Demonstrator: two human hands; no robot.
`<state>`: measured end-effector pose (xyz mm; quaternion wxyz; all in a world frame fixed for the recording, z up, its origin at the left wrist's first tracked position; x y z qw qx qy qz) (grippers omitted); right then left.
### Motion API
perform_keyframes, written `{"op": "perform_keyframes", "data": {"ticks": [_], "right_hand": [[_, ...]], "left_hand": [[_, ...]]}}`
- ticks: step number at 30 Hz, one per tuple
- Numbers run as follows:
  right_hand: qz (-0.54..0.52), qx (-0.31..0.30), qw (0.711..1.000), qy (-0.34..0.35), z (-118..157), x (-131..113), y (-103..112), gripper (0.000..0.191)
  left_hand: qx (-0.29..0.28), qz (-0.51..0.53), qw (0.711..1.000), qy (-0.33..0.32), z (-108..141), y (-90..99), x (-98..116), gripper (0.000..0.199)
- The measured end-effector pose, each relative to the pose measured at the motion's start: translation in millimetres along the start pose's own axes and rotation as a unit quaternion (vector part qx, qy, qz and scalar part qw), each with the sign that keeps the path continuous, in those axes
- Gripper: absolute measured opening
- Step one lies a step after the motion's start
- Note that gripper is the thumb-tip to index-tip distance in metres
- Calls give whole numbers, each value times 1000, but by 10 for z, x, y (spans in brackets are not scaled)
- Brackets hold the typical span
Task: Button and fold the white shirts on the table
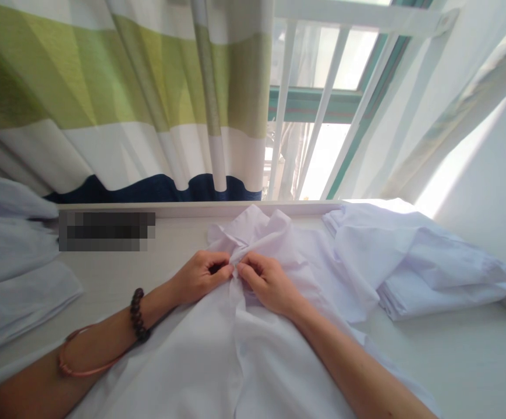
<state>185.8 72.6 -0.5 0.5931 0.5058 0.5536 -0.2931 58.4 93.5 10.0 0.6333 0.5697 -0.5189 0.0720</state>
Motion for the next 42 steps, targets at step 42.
{"op": "perform_keyframes", "data": {"ticks": [42], "right_hand": [[342, -222, 889, -207, 420, -474, 719, 19]], "left_hand": [[-68, 320, 937, 125, -2, 62, -109, 21]]}}
Point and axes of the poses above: each hand's wrist, its own z-axis away from the middle knuckle, its own y-axis out of the back of the hand, x = y × z, the point moved 6 cm from there along -z, towards the middle knuckle, and after that the axes turned 3 degrees about -z, right-handed, at the moved point
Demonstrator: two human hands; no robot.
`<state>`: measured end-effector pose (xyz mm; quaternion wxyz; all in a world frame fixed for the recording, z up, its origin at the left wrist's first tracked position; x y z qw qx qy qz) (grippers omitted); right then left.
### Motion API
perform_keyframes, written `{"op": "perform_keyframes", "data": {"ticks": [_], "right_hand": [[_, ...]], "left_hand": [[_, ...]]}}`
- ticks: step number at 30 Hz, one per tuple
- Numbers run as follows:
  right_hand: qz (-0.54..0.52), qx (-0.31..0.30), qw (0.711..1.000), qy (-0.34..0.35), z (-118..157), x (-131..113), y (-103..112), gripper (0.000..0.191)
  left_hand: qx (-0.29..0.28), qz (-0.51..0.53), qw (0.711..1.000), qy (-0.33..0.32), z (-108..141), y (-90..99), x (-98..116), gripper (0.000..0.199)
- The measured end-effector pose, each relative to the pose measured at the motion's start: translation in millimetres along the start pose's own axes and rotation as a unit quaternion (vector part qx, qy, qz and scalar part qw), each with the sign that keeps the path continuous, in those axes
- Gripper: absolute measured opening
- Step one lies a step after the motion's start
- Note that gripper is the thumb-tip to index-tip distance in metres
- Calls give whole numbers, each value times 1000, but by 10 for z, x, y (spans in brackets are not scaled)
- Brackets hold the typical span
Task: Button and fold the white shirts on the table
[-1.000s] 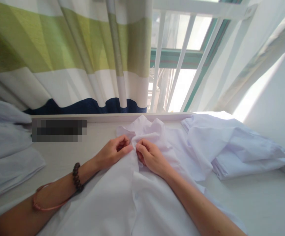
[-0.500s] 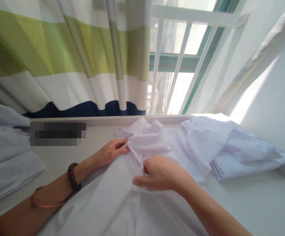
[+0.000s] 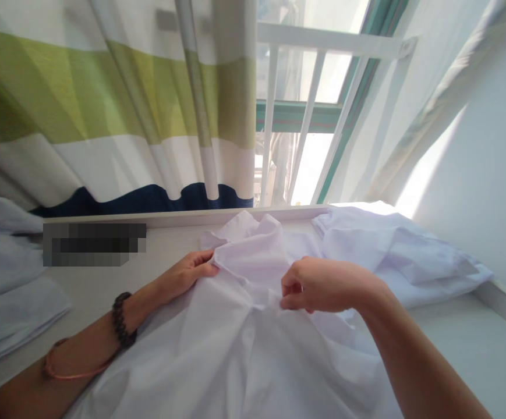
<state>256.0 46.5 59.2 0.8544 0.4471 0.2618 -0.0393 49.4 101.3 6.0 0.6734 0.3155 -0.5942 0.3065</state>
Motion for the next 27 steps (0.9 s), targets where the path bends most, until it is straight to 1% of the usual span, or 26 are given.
{"op": "perform_keyframes", "data": {"ticks": [5, 7, 9, 10, 12, 13, 14, 15, 17, 19, 21, 23, 26, 27], "right_hand": [[-7, -12, 999, -52, 98, 180, 94, 32], [4, 9, 998, -63, 99, 222, 125, 30], [16, 70, 996, -46, 64, 178, 170, 21], [15, 113, 993, -24, 39, 116, 192, 22], [0, 189, 981, 35, -19, -61, 197, 31], [-9, 213, 975, 63, -54, -156, 172, 32], [-16, 224, 971, 86, -92, -245, 128, 33], [-21, 223, 969, 102, -134, -319, 69, 34], [-21, 192, 975, 110, -218, -397, -71, 30], [-8, 138, 986, 88, -280, -374, -199, 22], [4, 88, 994, 62, -294, -300, -266, 16], [12, 63, 996, 54, -262, -241, -253, 15], [29, 70, 995, 58, -179, -224, -150, 16], [33, 71, 995, 56, -155, -225, -121, 18]], "left_hand": [[-33, 69, 997, 5, 29, 13, -52, 19], [-32, 79, 996, 2, 37, 24, -63, 20], [-34, 68, 997, 2, 43, 24, -60, 21], [-35, 58, 998, 3, 44, 22, -55, 22], [-40, 38, 998, 3, 45, 11, -37, 24], [-42, 29, 999, 2, 44, 6, -28, 25], [-40, 21, 999, 0, 42, 5, -19, 25], [-36, 15, 999, -2, 40, 5, -10, 26], [-21, 1, 1000, -6, 39, 12, 0, 26], [-2, -9, 1000, -9, 37, 17, 2, 25], [11, -20, 1000, -16, 30, 14, -5, 29], [20, -33, 999, -24, 11, 7, -23, 34], [25, -54, 997, -48, -22, -10, -19, 32], [35, -74, 995, -60, -24, -8, 9, 30]]}}
Point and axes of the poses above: each hand's wrist, its own z-axis away from the middle knuckle, its own y-axis out of the back of the hand, x = y × z, the point moved 6 cm from there along -z, towards the middle knuckle, and after that the axes turned 3 degrees about -z, right-handed, at the moved point
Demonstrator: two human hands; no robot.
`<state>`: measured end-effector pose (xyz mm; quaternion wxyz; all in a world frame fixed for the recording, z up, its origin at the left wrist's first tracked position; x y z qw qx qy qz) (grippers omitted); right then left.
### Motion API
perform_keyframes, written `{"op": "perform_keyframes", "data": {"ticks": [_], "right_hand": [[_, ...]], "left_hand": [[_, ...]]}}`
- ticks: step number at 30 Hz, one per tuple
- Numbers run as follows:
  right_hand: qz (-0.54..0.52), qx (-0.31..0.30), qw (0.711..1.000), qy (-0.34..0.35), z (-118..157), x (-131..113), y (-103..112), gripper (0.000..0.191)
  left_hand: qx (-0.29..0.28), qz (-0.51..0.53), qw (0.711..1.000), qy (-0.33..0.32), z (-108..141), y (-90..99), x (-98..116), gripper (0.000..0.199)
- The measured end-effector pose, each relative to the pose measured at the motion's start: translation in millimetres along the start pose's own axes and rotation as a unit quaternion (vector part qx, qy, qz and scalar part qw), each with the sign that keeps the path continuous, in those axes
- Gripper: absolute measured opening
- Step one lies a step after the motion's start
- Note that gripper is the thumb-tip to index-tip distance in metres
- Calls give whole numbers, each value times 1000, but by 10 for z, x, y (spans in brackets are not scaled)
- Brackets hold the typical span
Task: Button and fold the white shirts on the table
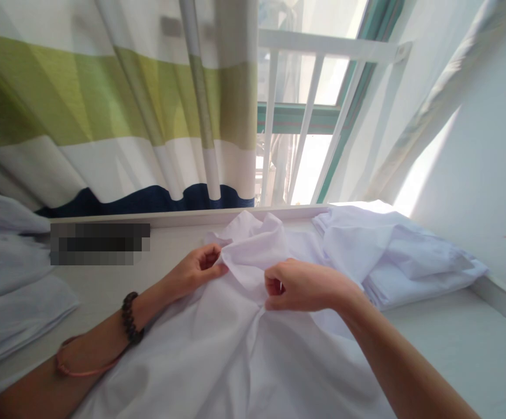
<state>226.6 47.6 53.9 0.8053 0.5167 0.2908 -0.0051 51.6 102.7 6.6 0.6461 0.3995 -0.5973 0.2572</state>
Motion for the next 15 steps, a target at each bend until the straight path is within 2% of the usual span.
{"op": "perform_keyframes", "data": {"ticks": [3, 5, 6, 8, 10, 12, 15], "right_hand": [[-1, -16, 1000, -23, 38, 6, 30, 32], [-11, -37, 998, -43, 50, 26, 7, 35], [-22, -52, 997, -51, 55, 34, -15, 32], [-52, -83, 993, -60, 61, 47, -70, 24], [-68, -97, 991, -67, 55, 65, -116, 27], [-54, -92, 992, -74, 25, 95, -154, 29], [-19, -95, 993, -63, -58, 137, -240, 21]], "left_hand": [[83, -155, 983, -43, 48, 52, 228, 25], [138, -302, 940, -84, 145, 23, 499, 23], [138, -361, 916, -107, 200, -44, 634, 21], [80, -438, 887, -125, 292, -245, 792, 18], [-2, -466, 877, -120, 362, -449, 799, 18], [-70, -476, 870, -108, 397, -599, 690, 18], [-113, -491, 860, -82, 375, -680, 443, 20]]}}
Point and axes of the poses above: each hand's wrist, its own z-axis away from the middle knuckle, its own y-axis out of the back of the hand, x = y × z, the point moved 6 cm from there along -z, towards the middle knuckle, and after that the axes turned 3 degrees about -z, right-handed, at the moved point
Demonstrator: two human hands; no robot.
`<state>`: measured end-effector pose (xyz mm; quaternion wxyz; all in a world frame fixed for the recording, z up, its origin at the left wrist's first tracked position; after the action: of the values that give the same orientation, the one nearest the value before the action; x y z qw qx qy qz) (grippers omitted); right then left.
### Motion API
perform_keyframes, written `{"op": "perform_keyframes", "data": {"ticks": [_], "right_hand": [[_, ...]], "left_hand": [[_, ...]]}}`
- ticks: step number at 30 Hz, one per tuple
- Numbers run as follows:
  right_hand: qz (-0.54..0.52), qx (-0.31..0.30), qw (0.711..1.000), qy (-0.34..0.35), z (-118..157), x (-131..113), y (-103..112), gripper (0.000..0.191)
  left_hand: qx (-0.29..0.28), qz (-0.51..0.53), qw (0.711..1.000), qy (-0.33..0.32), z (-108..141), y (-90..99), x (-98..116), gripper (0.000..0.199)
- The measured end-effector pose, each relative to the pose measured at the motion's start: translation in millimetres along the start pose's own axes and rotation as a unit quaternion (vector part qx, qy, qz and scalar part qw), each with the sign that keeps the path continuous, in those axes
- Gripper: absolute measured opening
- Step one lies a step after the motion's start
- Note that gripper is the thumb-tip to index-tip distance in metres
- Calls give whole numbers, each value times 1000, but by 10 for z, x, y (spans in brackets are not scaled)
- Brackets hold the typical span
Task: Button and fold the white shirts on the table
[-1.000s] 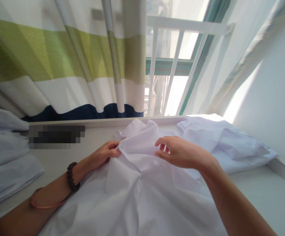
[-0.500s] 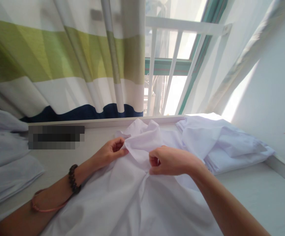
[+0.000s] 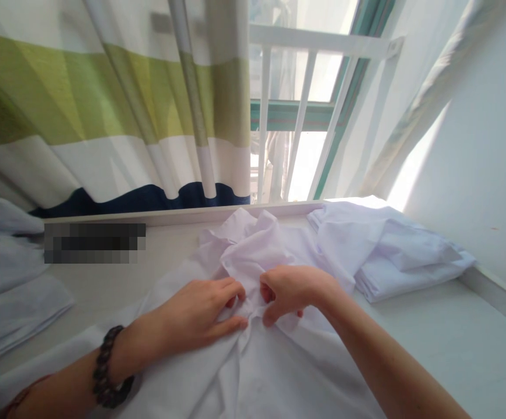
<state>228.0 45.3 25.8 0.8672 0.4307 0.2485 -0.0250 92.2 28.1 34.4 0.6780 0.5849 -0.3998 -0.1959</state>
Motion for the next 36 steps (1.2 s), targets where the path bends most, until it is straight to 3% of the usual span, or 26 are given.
{"op": "perform_keyframes", "data": {"ticks": [5, 9, 11, 12, 16, 19, 23, 26, 29, 33, 36], "right_hand": [[-7, 39, 998, 58, -77, 5, -19, 13], [14, 179, 973, 146, 138, -212, 91, 13], [22, 218, 960, 175, 272, -352, 84, 6], [27, 214, 962, 171, 312, -397, 50, 4], [37, 194, 972, 128, 332, -409, -122, 31], [-36, 209, 971, 113, 260, -283, -221, 37], [-211, 159, 959, 104, 133, -120, -390, 32], [-328, 111, 933, 93, 71, -62, -491, 20], [-404, 102, 906, 73, 24, -20, -532, 15], [-421, 114, 898, 53, -10, -7, -550, 13], [-339, 152, 928, 37, 12, -38, -520, 13]], "left_hand": [[45, 69, 997, -10, -61, -148, -97, 21], [110, 154, 982, -20, -75, -134, -108, 17], [118, 201, 972, -12, -85, -131, -150, 14], [113, 220, 969, -3, -91, -135, -182, 12], [67, 277, 958, 15, -100, -145, -285, 10], [46, 289, 956, -10, -87, -132, -288, 13], [34, 272, 961, -36, -72, -128, -263, 15], [27, 264, 963, -39, -78, -145, -267, 15], [35, 260, 965, -27, -92, -165, -295, 14], [64, 241, 968, -32, -104, -182, -284, 12], [101, 220, 969, -53, -102, -177, -237, 9]]}}
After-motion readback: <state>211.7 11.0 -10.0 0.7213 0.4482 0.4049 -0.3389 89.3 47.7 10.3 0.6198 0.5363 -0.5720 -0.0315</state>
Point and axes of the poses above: each hand's wrist, its own z-axis away from the middle knuckle, its own y-axis out of the back of the hand, x = y × z, the point moved 6 cm from there along -z, towards the middle knuckle, and after that the axes turned 3 degrees about -z, right-handed, at the moved point
